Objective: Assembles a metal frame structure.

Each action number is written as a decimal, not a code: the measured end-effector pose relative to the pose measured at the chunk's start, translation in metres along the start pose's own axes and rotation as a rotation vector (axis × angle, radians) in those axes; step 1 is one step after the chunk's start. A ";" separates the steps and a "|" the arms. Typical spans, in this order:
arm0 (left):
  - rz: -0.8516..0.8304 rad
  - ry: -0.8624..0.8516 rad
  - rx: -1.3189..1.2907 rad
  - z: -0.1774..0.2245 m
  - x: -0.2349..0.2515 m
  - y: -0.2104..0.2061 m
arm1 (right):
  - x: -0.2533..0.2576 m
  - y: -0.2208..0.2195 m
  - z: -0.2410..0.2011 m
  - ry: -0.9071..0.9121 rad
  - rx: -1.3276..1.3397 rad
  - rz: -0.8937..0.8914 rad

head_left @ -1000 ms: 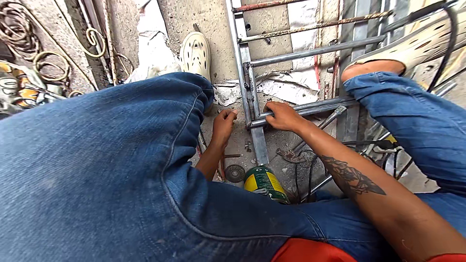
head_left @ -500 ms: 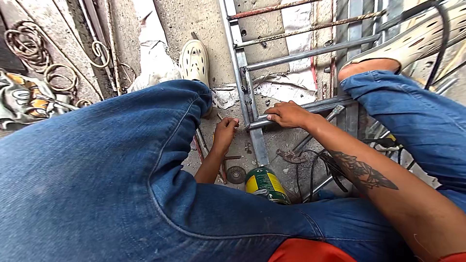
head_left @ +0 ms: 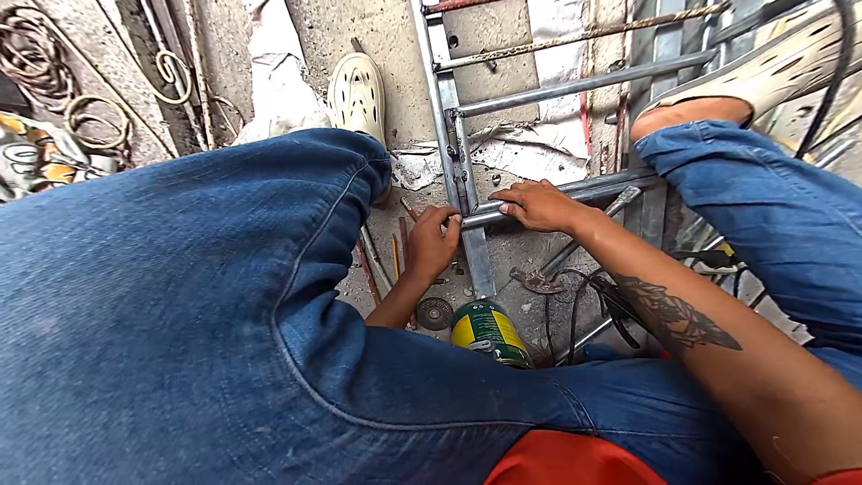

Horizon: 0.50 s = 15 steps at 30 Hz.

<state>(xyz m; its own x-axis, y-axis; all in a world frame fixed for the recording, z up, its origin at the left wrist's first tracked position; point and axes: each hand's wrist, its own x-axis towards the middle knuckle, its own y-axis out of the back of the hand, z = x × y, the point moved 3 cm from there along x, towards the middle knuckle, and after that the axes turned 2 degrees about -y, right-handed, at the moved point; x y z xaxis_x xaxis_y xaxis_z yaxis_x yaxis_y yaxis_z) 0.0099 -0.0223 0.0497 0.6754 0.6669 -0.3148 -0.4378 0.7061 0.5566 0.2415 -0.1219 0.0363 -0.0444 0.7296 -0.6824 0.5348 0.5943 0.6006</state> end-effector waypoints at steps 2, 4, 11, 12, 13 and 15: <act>-0.051 -0.020 0.062 0.004 -0.003 -0.006 | 0.001 -0.001 0.000 -0.007 -0.001 0.001; -0.077 -0.028 0.087 0.008 -0.006 -0.012 | 0.001 -0.001 0.000 -0.016 0.001 0.004; -0.100 0.003 0.077 0.013 -0.008 -0.016 | 0.001 0.000 0.000 -0.046 0.031 0.016; -0.088 -0.006 0.078 0.012 -0.007 -0.016 | 0.001 0.000 0.000 -0.047 0.038 0.020; -0.077 -0.021 0.087 0.010 -0.006 -0.016 | 0.001 0.000 0.000 -0.047 0.045 0.023; -0.037 -0.064 0.117 0.009 -0.005 -0.014 | 0.001 0.000 0.001 -0.044 0.052 0.028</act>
<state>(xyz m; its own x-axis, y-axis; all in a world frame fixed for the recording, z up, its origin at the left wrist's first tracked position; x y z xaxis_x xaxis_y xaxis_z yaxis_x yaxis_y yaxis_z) 0.0182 -0.0376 0.0497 0.7278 0.6219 -0.2892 -0.3421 0.6946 0.6328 0.2420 -0.1215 0.0351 0.0082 0.7293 -0.6842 0.5786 0.5546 0.5980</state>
